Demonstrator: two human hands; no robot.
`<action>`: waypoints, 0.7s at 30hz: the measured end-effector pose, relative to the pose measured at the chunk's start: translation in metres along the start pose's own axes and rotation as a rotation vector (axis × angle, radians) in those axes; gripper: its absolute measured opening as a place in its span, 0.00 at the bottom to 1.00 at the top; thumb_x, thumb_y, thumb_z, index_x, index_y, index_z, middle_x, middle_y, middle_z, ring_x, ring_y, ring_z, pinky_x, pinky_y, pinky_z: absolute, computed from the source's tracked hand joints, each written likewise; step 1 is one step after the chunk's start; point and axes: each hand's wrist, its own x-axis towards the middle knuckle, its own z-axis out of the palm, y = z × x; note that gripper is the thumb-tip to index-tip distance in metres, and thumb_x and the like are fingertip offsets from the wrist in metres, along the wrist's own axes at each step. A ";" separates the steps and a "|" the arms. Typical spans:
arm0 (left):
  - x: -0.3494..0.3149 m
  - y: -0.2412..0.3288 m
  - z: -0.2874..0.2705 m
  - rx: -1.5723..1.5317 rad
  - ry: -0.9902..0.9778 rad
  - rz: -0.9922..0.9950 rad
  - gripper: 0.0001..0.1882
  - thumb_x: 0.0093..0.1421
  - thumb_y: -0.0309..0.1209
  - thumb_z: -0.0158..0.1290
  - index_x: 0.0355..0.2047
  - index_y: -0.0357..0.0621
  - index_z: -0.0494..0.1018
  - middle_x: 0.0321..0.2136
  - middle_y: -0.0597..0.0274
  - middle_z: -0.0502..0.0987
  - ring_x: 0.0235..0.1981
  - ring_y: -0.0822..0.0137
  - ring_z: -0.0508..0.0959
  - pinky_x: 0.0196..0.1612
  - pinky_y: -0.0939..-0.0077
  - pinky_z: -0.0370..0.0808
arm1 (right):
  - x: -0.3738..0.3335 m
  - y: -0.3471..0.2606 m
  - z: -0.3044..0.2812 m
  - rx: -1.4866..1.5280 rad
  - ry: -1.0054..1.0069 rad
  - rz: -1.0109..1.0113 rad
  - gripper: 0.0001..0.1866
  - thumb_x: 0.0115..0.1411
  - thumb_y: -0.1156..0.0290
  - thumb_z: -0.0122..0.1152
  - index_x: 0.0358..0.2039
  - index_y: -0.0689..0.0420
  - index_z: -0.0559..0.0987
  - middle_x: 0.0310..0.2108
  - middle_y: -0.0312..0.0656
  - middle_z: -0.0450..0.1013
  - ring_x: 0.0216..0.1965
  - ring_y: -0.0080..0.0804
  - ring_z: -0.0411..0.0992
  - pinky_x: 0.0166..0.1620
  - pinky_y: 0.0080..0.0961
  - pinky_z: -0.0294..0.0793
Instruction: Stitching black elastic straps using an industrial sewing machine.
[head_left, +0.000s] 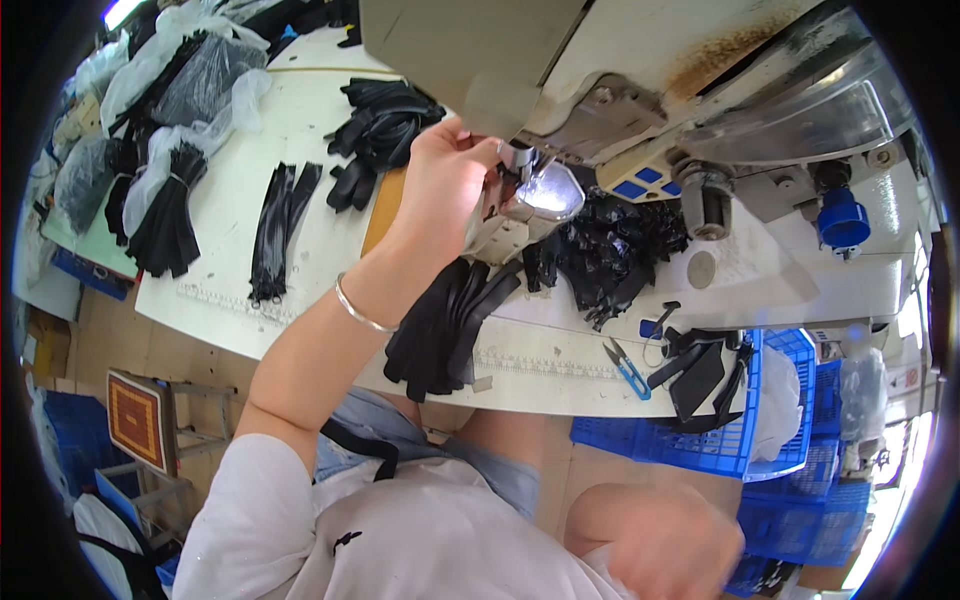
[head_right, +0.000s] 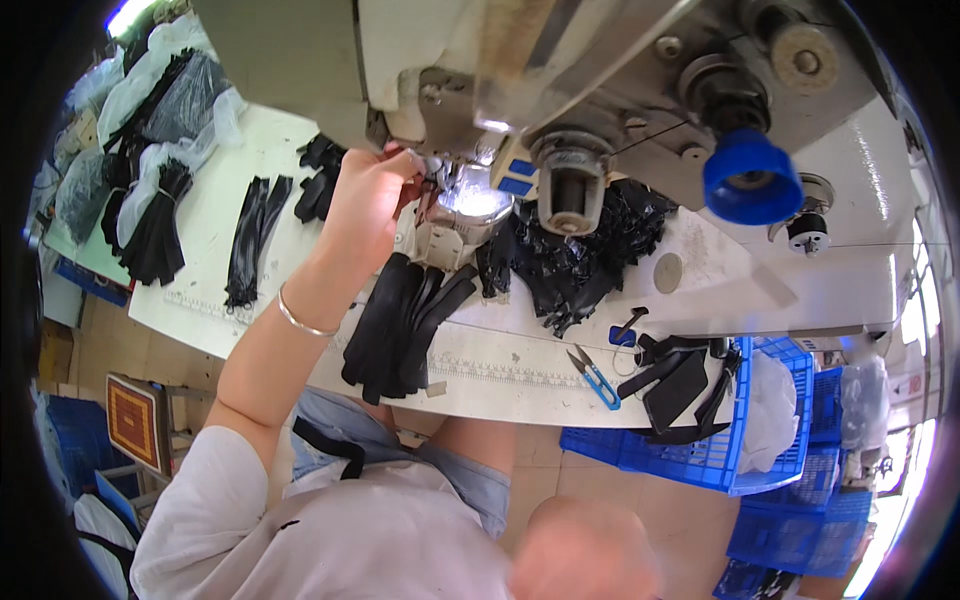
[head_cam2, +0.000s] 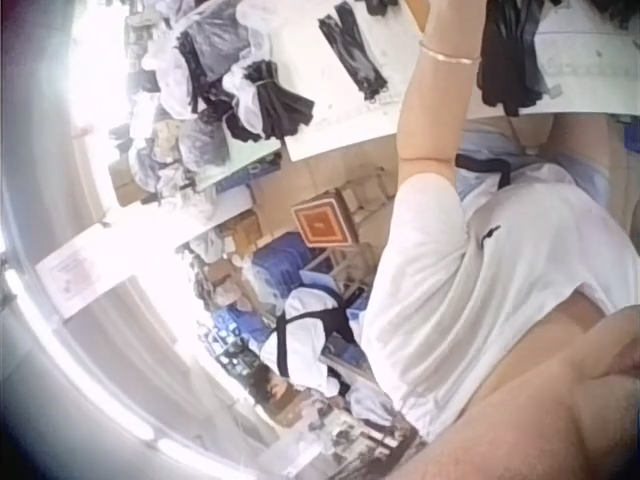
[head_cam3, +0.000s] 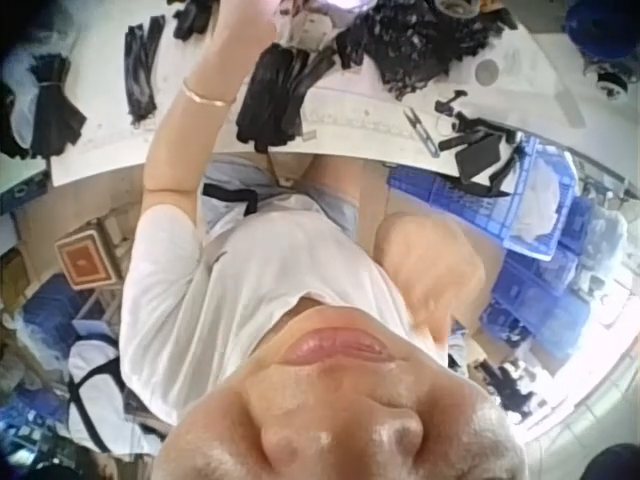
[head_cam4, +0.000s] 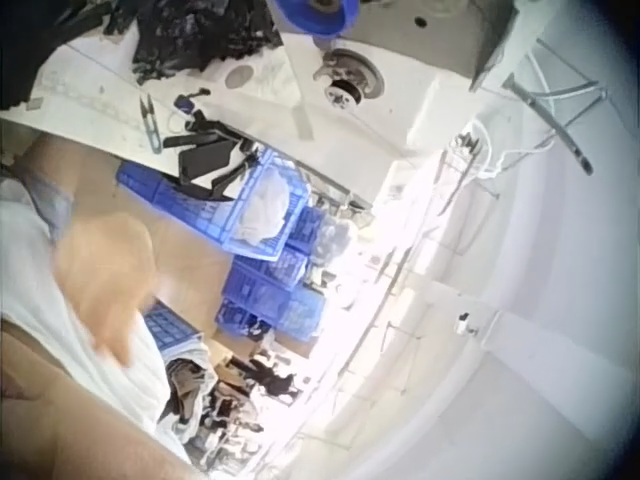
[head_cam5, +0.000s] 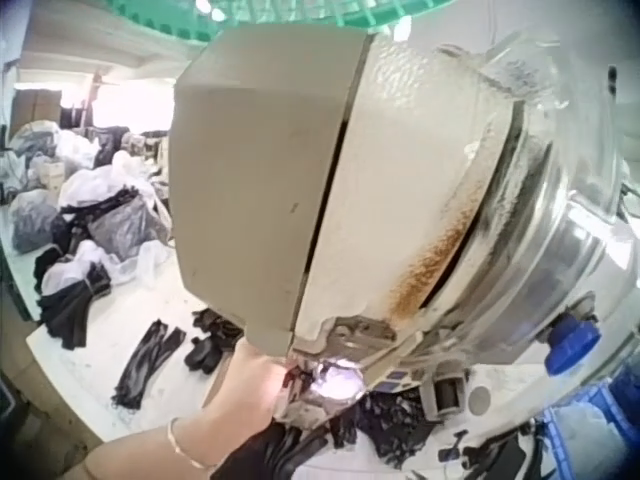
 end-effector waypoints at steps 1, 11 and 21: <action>0.003 -0.004 0.006 -0.013 -0.009 -0.024 0.04 0.56 0.17 0.48 0.31 0.34 0.72 0.23 0.61 0.74 0.14 0.74 0.70 0.16 0.80 0.65 | 0.010 -0.015 0.010 -0.011 0.021 0.017 0.15 0.47 0.74 0.59 0.08 0.51 0.67 0.09 0.25 0.62 0.08 0.18 0.59 0.13 0.19 0.58; 0.010 -0.004 -0.048 -0.079 -0.046 0.146 0.07 0.64 0.25 0.48 0.41 0.38 0.72 0.30 0.62 0.75 0.30 0.72 0.74 0.36 0.79 0.73 | 0.061 -0.065 0.069 -0.209 -0.282 0.206 0.05 0.60 0.65 0.46 0.28 0.42 0.69 0.20 0.28 0.63 0.15 0.23 0.67 0.20 0.26 0.65; -0.076 -0.036 -0.112 -1.359 -0.345 -0.549 0.10 0.64 0.26 0.41 0.42 0.36 0.69 0.27 0.65 0.66 0.24 0.73 0.65 0.30 0.80 0.66 | 0.072 -0.053 0.045 -0.221 -0.394 0.167 0.07 0.61 0.67 0.43 0.33 0.45 0.71 0.22 0.33 0.66 0.15 0.24 0.67 0.22 0.34 0.69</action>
